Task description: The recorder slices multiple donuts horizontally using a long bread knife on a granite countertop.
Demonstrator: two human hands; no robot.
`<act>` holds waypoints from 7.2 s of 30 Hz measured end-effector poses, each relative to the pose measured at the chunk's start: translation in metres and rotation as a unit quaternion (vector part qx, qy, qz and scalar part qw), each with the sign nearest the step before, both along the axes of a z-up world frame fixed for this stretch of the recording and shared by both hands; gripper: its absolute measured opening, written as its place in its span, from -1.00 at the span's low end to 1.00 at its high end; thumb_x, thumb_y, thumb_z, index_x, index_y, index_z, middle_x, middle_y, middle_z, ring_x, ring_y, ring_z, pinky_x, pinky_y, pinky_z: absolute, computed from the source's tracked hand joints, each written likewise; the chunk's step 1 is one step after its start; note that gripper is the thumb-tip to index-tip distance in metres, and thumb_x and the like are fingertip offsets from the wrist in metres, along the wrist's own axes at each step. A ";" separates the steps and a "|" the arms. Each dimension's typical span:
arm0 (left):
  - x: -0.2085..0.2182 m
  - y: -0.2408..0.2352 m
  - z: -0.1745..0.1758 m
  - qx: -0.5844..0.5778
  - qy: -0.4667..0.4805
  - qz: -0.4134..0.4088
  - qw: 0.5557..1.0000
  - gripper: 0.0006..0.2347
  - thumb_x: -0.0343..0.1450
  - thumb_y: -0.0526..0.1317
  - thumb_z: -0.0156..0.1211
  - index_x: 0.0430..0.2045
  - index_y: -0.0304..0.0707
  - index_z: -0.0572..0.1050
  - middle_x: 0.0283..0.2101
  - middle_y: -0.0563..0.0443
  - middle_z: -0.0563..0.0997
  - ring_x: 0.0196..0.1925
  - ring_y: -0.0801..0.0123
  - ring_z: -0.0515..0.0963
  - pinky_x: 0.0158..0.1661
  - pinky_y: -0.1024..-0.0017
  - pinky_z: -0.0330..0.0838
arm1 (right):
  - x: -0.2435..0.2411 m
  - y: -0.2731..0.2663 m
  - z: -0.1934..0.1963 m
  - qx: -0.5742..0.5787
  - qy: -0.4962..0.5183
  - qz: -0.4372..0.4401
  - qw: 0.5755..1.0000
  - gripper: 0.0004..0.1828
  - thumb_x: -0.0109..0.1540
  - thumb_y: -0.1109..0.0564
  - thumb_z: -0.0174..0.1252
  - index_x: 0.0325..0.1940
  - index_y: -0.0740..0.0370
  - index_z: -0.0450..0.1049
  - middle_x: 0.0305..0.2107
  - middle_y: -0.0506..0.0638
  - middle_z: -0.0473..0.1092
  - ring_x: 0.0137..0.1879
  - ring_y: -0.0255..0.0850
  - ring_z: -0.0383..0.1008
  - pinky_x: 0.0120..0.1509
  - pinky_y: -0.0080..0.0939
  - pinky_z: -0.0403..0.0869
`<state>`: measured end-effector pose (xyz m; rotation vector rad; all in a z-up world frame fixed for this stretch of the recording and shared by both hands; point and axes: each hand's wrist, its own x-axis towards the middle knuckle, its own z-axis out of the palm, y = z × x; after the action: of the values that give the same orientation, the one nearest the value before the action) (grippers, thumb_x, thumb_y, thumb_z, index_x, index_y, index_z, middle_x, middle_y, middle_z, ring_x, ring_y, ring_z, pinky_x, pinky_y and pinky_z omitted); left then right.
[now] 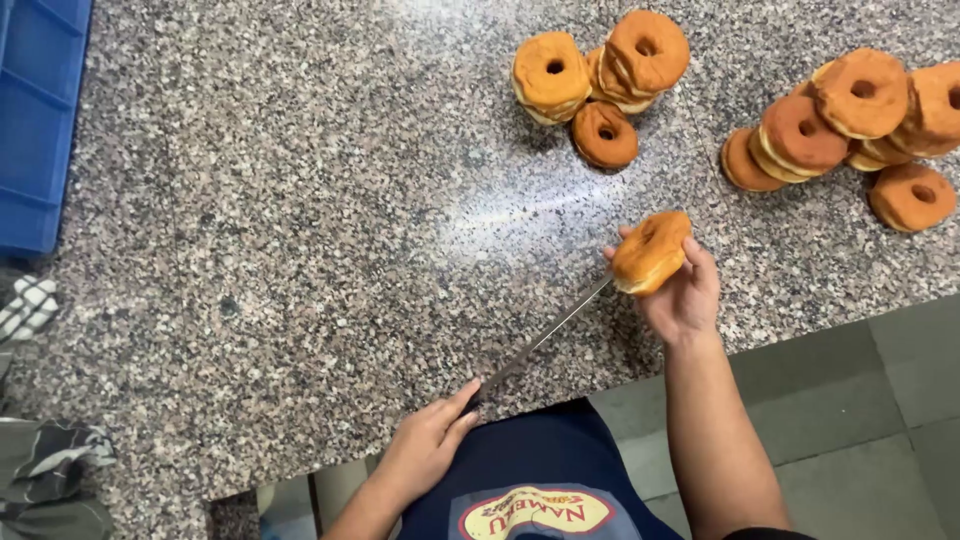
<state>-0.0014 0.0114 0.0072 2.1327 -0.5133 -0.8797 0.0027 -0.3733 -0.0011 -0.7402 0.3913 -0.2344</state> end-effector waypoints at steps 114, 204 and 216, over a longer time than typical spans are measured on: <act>-0.033 0.125 -0.051 0.347 -0.062 0.263 0.898 -0.52 0.55 0.05 -0.07 0.44 0.29 0.18 -0.60 -0.25 0.58 -0.56 0.00 0.59 -0.44 0.10 0.46 | -0.085 -0.029 -0.015 -0.082 -0.023 0.070 0.994 -0.05 0.21 -0.15 0.33 0.56 0.27 0.13 0.27 0.18 0.32 0.31 0.18 0.40 0.26 0.17 0.48; 0.026 -0.005 -0.019 -0.245 -0.006 0.040 0.969 -0.60 0.53 -0.21 0.12 0.28 -0.30 0.39 0.20 -0.30 0.60 0.27 0.10 0.60 0.21 0.34 0.40 | 0.070 0.068 0.011 -0.073 -0.068 0.092 0.991 0.00 0.10 -0.20 0.46 0.45 0.07 0.06 0.24 0.06 0.27 0.35 0.02 0.41 0.16 0.12 0.61; 0.028 -0.005 -0.013 -0.233 -0.039 0.023 0.971 -0.62 0.52 -0.21 0.14 0.26 -0.25 0.42 0.07 -0.27 0.67 0.00 0.10 0.73 0.02 0.36 0.53 | 0.073 0.058 0.013 -0.095 -0.102 0.075 0.987 0.15 0.17 -0.10 0.44 0.64 -0.07 -0.16 0.29 0.10 0.22 0.37 0.11 0.39 0.13 0.16 0.62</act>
<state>0.0270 0.0067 -0.0063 1.7428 -0.6383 -0.5810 0.0759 -0.3156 0.0118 -0.9201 0.1178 -0.2058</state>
